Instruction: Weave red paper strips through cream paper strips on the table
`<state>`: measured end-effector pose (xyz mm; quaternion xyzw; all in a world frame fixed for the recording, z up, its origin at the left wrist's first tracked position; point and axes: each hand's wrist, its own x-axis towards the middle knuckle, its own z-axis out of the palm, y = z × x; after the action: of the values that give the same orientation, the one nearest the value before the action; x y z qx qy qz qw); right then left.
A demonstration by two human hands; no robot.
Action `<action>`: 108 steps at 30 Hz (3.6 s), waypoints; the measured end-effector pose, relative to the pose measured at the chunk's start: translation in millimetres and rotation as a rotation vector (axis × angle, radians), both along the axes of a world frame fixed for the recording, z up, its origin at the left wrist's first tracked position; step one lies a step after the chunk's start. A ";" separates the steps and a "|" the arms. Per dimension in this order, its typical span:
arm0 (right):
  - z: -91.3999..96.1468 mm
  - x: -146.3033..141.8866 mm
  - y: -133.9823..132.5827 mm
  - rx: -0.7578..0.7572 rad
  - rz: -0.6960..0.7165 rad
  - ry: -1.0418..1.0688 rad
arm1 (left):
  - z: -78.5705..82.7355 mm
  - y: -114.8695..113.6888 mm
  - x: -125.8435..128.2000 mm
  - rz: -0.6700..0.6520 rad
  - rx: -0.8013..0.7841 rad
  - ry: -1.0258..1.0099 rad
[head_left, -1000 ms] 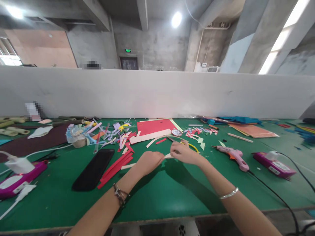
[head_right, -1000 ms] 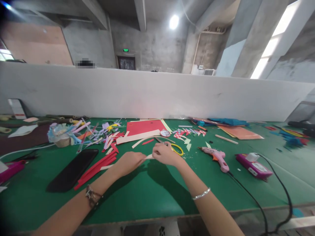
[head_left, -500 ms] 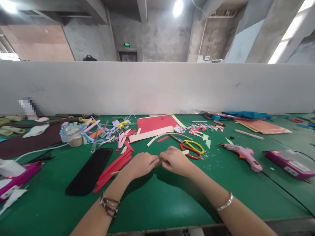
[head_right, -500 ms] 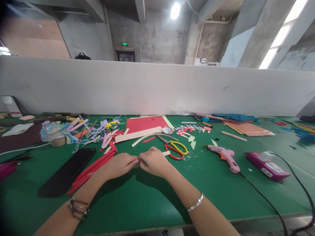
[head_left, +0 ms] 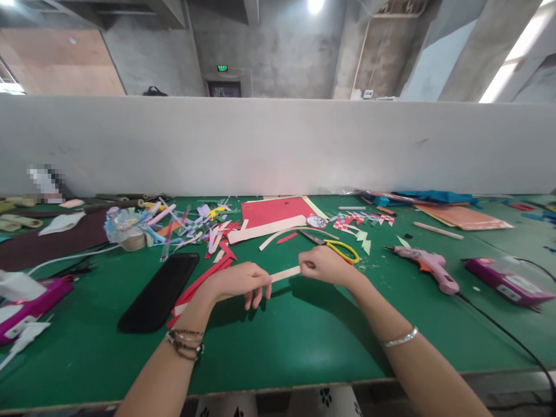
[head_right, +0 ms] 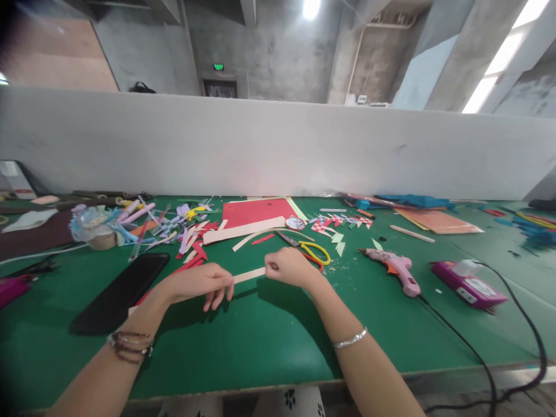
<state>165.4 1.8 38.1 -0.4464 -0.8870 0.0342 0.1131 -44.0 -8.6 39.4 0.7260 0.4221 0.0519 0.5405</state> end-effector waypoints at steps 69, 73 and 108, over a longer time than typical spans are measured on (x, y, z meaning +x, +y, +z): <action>13.4 57.4 11.5 -0.637 -0.034 0.498 | 10.8 24.2 -49.3 0.634 1.123 0.632; 10.3 40.5 8.0 -0.664 0.041 0.458 | 2.1 19.5 -9.8 0.307 1.355 0.158; -3.8 1.5 0.4 0.126 -0.176 0.001 | -7.9 13.4 10.2 0.033 0.808 0.052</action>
<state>166.9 2.2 34.2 -0.5145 -0.8447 -0.0314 0.1442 -33.8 4.8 31.6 0.8743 0.3927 0.2037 0.1996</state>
